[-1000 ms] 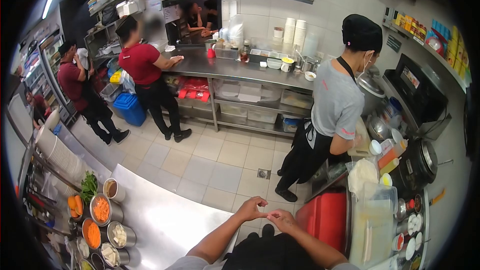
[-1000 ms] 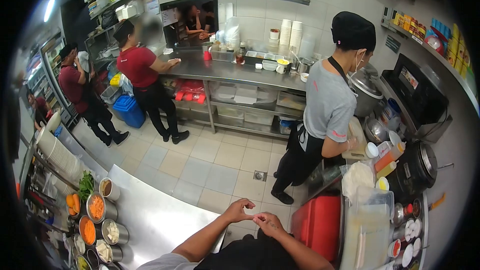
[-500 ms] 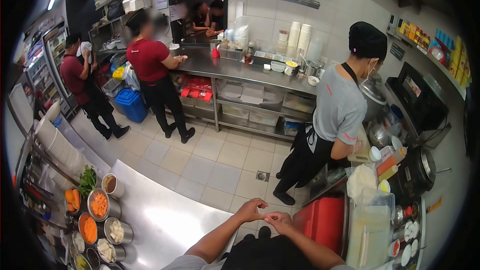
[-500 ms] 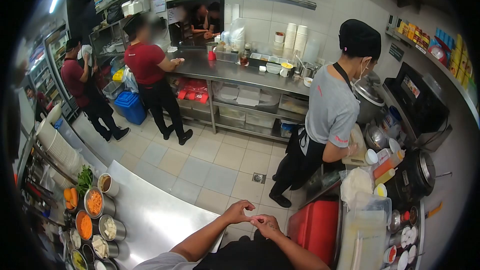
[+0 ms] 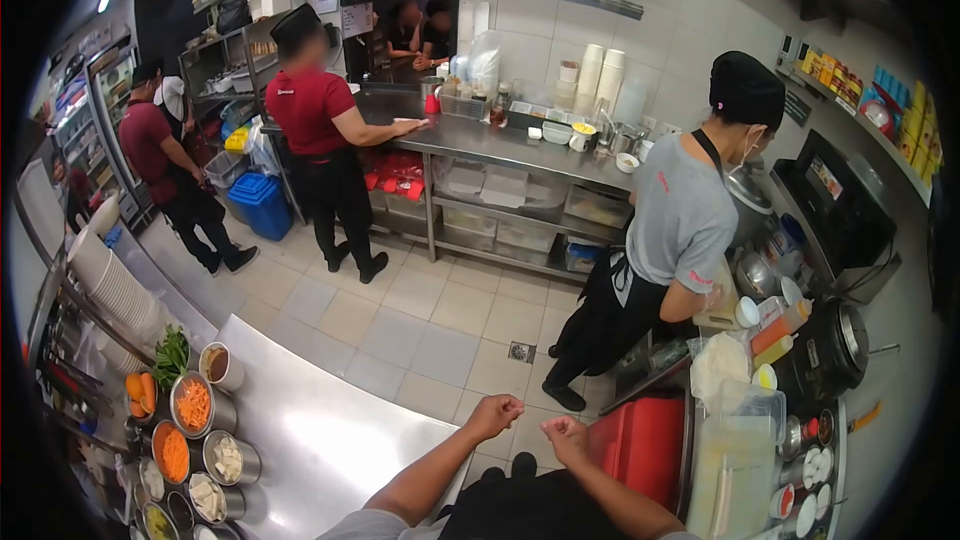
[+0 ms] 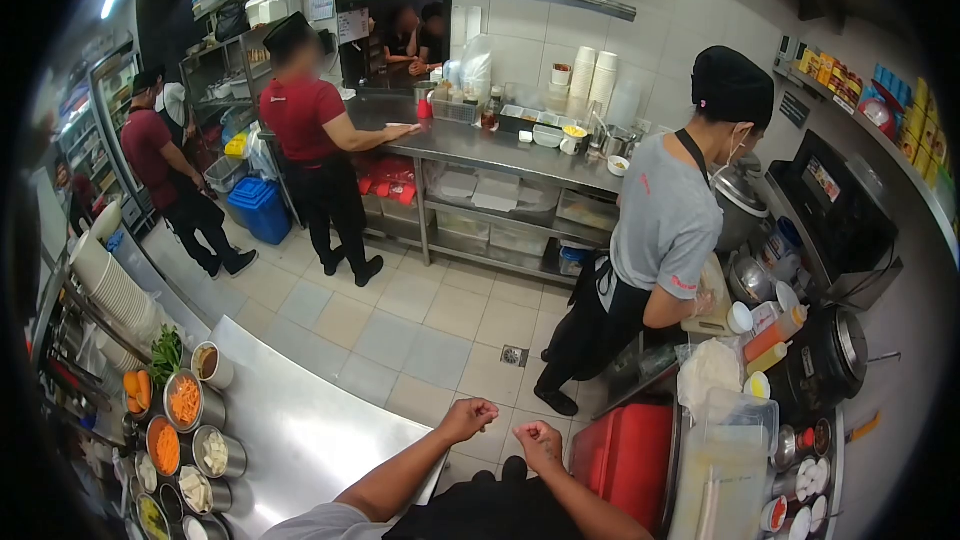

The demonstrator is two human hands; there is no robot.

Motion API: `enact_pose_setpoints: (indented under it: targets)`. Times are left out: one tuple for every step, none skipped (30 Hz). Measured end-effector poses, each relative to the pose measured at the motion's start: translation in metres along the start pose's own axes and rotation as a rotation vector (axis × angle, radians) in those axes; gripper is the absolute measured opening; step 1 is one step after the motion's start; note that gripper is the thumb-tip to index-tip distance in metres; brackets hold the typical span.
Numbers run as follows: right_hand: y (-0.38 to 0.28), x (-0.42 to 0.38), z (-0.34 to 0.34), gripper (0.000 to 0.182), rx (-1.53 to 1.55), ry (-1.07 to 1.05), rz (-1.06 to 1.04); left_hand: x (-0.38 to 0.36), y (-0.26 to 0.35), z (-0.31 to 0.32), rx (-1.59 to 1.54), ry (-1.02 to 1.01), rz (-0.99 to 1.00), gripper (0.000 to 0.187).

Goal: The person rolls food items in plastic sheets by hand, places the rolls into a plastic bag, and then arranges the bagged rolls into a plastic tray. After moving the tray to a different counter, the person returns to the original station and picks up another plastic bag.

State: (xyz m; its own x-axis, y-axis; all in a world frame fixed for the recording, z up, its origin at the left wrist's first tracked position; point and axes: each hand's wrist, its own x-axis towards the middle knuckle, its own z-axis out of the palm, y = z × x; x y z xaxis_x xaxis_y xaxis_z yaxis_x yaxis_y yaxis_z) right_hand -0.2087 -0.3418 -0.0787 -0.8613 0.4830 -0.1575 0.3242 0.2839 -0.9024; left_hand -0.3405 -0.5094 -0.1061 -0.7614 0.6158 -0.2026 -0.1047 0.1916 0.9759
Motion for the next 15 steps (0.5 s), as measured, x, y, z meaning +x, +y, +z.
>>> enact_pose_setpoints:
  targets:
    - [0.005,0.002,0.001,0.023,0.117,-0.010,0.041,0.001,-0.004,0.001,-0.001,-0.001,-0.003,0.026]
    - [0.011,0.003,0.001,0.020,0.235,-0.019,0.081,0.003,-0.007,0.002,0.062,0.034,0.064,0.024]
    - [0.009,0.002,0.001,0.020,0.234,-0.019,0.083,0.004,-0.012,0.004,0.125,0.069,0.131,0.022]
    - [0.007,0.000,0.002,0.016,0.213,-0.034,0.087,0.006,-0.016,0.004,0.125,0.068,0.130,0.022]
    - [0.005,-0.002,0.002,0.014,0.192,-0.050,0.092,0.007,-0.021,0.005,0.150,0.083,0.185,0.022]
    - [0.006,-0.003,0.002,0.014,0.192,-0.050,0.093,0.006,-0.018,0.004,0.177,0.098,0.240,0.022]
    - [0.006,-0.003,0.002,0.016,0.117,-0.023,-0.053,0.004,-0.015,0.004,0.177,0.098,0.240,0.022]
    - [0.007,-0.004,0.002,0.018,0.042,0.003,-0.199,0.002,-0.013,0.003,0.189,0.085,0.226,0.024]
    - [0.007,-0.003,0.002,0.018,0.043,0.003,-0.198,-0.001,-0.005,0.002,0.200,0.071,0.211,0.026]
    - [0.007,-0.002,0.001,0.020,0.023,0.004,-0.202,-0.004,0.003,0.000,0.201,0.070,0.211,0.026]
    - [0.007,-0.002,0.001,0.023,0.002,0.005,-0.206,-0.007,0.012,-0.001,0.289,0.088,0.215,0.031]
    - [-0.001,-0.004,-0.001,0.023,0.002,0.006,-0.205,-0.009,0.017,-0.001,0.376,0.106,0.218,0.037]
    - [-0.016,-0.010,-0.004,0.021,0.050,-0.039,-0.119,-0.009,0.018,-0.001,0.376,0.105,0.218,0.037]
    - [-0.024,-0.013,-0.007,0.018,0.097,-0.085,-0.032,-0.010,0.019,-0.001,0.396,0.155,0.223,0.042]
    - [-0.022,-0.012,-0.006,0.018,0.096,-0.084,-0.032,-0.010,0.019,-0.001,0.415,0.205,0.227,0.048]
